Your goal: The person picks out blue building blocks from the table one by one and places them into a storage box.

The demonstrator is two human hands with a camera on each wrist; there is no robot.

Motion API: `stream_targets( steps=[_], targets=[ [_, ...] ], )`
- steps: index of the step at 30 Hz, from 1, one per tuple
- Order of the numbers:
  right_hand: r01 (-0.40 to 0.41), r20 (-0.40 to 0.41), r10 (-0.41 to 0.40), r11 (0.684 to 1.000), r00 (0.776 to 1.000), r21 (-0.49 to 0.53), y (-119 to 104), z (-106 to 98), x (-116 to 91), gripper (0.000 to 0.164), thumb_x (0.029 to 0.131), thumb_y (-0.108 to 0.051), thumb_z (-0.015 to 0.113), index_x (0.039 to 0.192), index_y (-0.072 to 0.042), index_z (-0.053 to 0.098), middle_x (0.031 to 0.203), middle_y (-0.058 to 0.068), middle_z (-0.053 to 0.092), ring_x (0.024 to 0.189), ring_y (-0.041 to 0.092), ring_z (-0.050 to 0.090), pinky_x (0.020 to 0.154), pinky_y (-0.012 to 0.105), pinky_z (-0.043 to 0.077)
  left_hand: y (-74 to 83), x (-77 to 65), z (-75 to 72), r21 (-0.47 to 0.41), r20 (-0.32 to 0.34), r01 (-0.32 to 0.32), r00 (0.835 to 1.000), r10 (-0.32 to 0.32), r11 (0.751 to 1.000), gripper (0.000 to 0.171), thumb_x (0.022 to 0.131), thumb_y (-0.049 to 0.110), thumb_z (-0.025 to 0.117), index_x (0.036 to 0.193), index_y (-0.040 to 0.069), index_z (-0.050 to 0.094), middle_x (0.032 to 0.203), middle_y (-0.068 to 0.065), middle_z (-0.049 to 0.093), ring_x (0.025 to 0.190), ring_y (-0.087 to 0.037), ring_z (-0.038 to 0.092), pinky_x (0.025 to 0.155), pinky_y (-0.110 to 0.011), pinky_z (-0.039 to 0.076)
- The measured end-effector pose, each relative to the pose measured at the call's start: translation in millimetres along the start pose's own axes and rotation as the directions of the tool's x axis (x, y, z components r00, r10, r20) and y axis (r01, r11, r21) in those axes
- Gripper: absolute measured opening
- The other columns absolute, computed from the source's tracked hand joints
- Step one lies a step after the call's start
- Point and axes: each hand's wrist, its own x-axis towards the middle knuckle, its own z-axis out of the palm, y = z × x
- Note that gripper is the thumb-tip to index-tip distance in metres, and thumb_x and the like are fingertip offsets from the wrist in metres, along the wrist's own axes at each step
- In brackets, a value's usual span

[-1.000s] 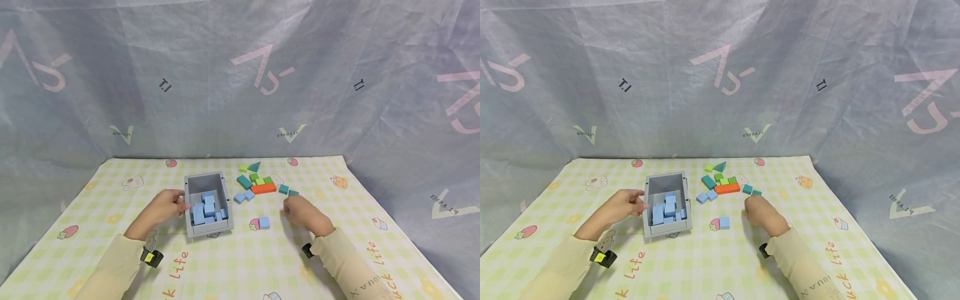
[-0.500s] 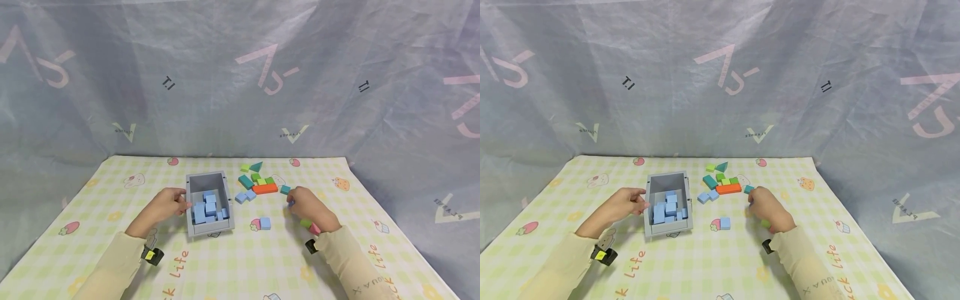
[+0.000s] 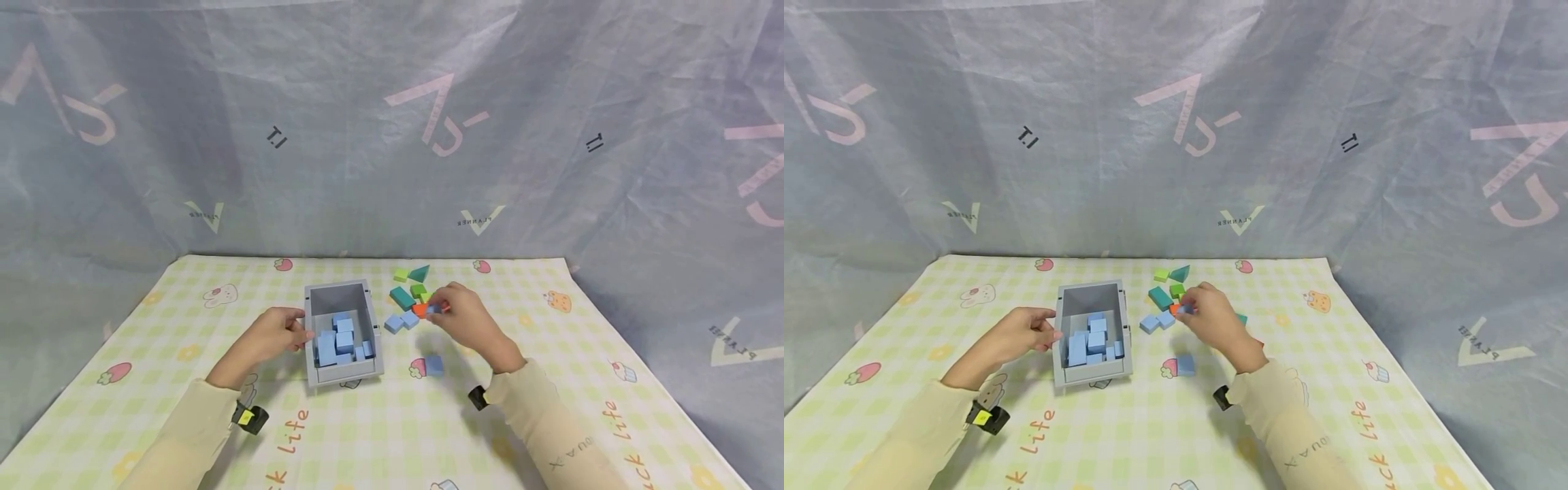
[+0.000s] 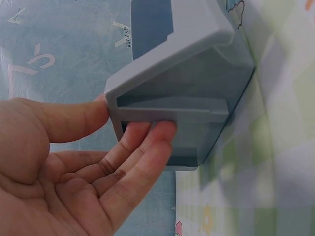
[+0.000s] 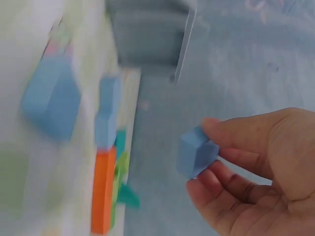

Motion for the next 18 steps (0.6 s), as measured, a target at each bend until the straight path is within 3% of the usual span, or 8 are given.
stream_targets(
  steps=[4,10,18],
  targets=[
    [0.075,-0.018,-0.074,0.996,0.997,0.049,-22.3,14.2,7.9,0.015,0.080,-0.012,0.075,0.094,-0.006,0.071,0.092,0.006,0.061,0.083,0.018,0.057,0.071,0.038,0.055,-1.6,-0.1,-0.2,-0.004,0.001,-0.009,1.000,0.009,1.000,0.056,0.089,0.007,0.064,0.132,-0.019,0.040,0.079,-0.012,0.067,0.070,-0.025,0.064,0.073,-0.043,0.054],
    [0.153,-0.037,-0.151,0.987,0.988,0.046,-43.0,34.7,15.8,0.016,0.080,-0.014,0.076,0.094,-0.009,0.071,0.091,0.003,0.060,0.082,0.014,0.057,0.071,0.034,0.055,-1.9,0.4,0.7,-0.007,0.005,-0.018,1.000,0.018,1.000,0.055,0.088,0.007,0.064,0.132,-0.019,0.041,0.077,-0.011,0.067,0.067,-0.022,0.062,0.074,-0.043,0.053],
    [0.256,0.008,-0.258,0.960,0.966,0.116,-61.9,52.2,20.1,0.019,0.081,-0.014,0.075,0.098,-0.011,0.069,0.097,0.001,0.060,0.087,0.010,0.058,0.077,0.033,0.056,-2.3,0.8,0.5,0.014,-0.006,-0.022,1.000,0.022,1.000,0.058,0.089,0.009,0.065,0.132,-0.020,0.039,0.075,-0.010,0.067,0.065,-0.021,0.062,0.072,-0.043,0.054]
  ],
)
